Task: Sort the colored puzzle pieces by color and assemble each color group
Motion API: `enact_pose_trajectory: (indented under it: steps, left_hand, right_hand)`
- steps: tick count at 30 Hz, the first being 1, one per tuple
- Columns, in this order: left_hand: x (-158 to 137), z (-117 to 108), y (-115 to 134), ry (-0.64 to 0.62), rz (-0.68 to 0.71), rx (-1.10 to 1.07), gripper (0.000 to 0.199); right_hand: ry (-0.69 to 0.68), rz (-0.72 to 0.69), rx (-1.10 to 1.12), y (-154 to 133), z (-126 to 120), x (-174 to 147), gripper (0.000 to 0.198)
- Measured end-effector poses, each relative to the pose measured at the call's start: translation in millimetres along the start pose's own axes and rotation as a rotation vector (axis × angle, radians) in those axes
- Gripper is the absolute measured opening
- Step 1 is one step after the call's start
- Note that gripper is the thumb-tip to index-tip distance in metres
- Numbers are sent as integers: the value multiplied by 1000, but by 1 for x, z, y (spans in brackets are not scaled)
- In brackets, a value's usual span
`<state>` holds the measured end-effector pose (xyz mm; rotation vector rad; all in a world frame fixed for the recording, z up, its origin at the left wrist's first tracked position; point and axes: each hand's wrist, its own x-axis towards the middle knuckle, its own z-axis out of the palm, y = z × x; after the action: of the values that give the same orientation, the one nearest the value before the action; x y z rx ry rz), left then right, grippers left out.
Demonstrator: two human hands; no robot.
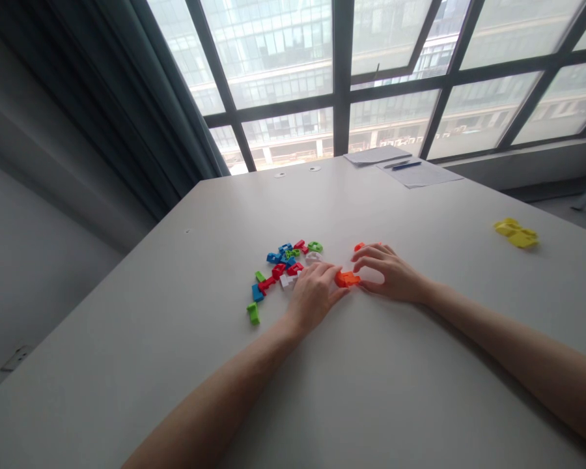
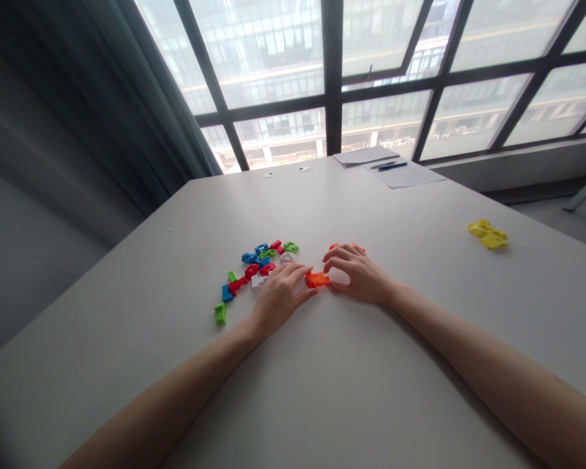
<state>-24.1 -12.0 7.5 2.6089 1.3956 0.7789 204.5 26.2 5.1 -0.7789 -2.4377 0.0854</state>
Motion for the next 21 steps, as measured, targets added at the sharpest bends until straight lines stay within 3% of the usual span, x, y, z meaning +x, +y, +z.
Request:
enact_pose_trajectory:
  steps: [18,21]
  left_hand:
    - [1,1,0,1,32,7,42]
    - [0,1,0,12,30,14,44]
  right_hand:
    - [-26,9,3,-1,-3,1,23]
    - [14,74,-2,-1,-6,1,23]
